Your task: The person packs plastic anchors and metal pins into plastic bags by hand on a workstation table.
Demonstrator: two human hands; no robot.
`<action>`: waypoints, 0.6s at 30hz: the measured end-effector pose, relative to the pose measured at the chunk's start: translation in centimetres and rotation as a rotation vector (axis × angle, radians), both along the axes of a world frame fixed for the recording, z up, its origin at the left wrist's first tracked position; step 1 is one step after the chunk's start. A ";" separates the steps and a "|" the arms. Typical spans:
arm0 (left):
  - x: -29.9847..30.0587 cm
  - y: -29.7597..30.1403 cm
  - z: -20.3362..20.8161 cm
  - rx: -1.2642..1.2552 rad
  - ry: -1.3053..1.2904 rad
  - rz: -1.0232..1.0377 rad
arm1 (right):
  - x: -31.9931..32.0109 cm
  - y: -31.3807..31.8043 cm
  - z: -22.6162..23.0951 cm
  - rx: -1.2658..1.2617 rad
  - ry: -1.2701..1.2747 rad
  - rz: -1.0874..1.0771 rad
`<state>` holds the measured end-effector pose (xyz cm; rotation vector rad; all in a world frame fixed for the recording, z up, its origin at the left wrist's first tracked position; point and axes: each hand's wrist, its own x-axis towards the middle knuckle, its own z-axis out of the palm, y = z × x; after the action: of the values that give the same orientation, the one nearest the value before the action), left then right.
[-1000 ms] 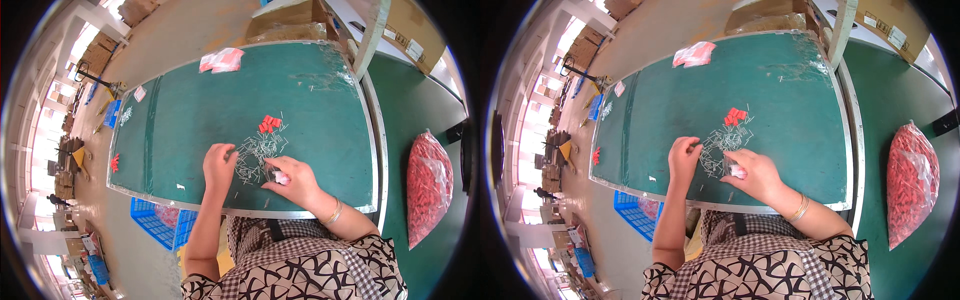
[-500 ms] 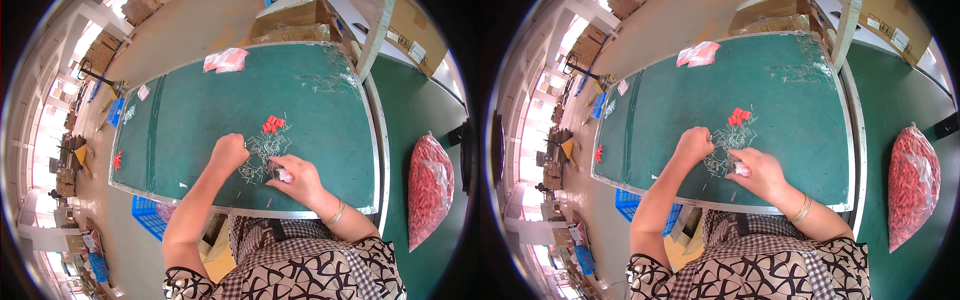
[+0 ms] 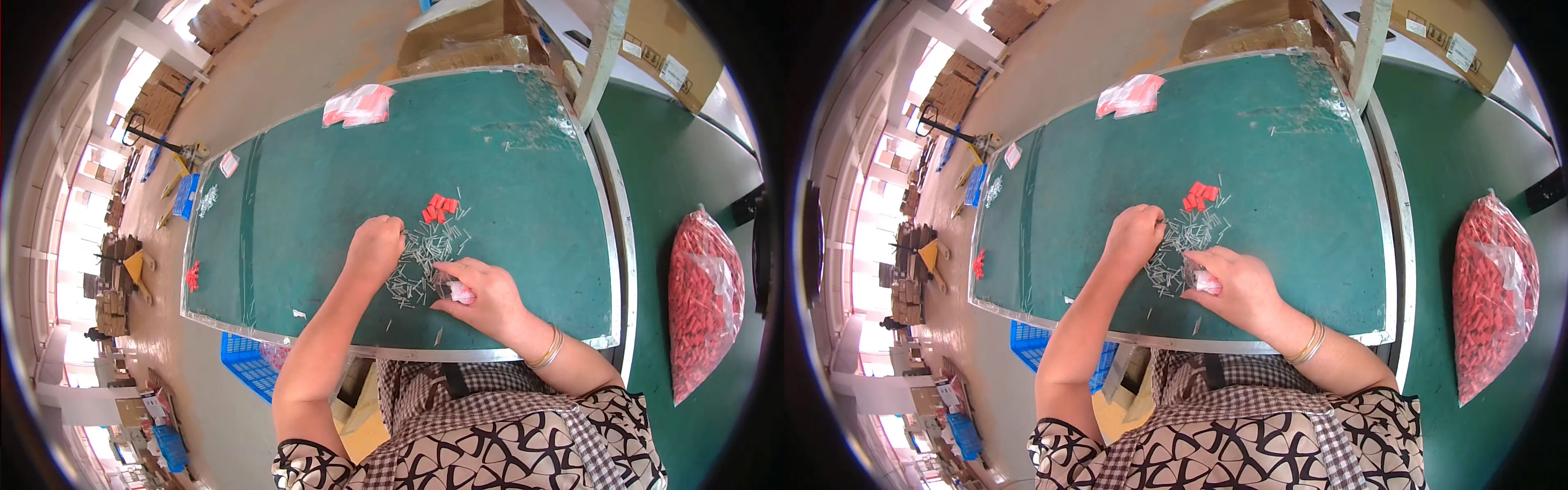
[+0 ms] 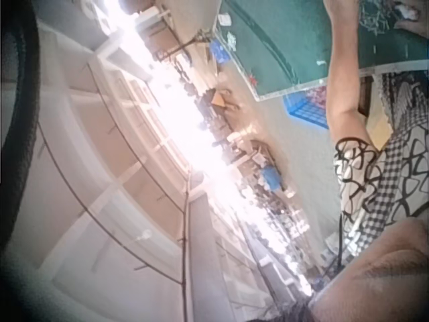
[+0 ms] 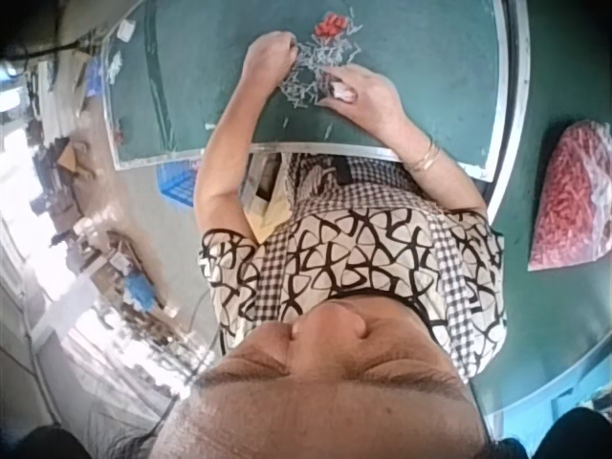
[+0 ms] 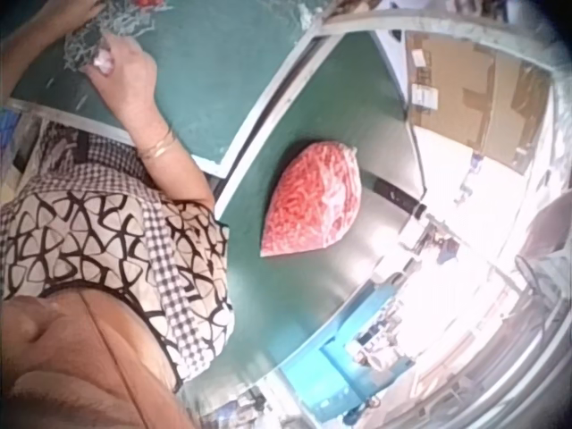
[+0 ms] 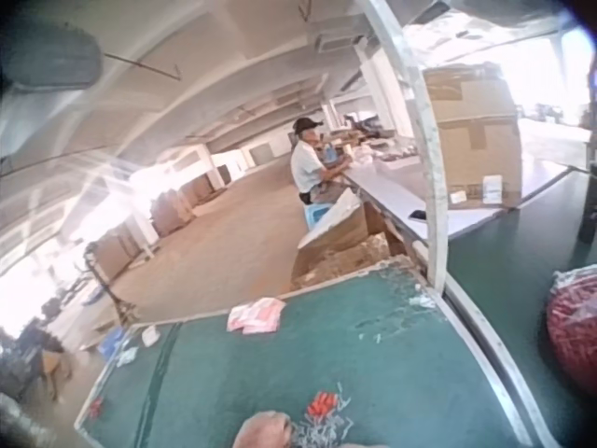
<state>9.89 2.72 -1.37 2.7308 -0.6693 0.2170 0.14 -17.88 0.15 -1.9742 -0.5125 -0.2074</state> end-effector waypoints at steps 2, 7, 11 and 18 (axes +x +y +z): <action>0.2 -0.1 0.1 0.096 0.028 0.002 | 0.0 0.1 0.0 0.014 -0.005 -0.004; 0.9 -0.5 0.2 0.123 0.034 0.001 | -0.1 0.1 0.1 0.001 0.020 0.015; 0.2 0.4 1.0 -0.389 0.389 0.236 | 0.2 -0.3 0.0 0.031 0.086 -0.016; -4.8 -0.6 3.6 -0.997 0.751 0.245 | 0.2 -0.3 0.3 0.120 0.233 0.032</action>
<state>5.10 2.16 2.21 1.7012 0.0285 -0.3340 0.34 -18.15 0.41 -1.8422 -0.3711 0.0130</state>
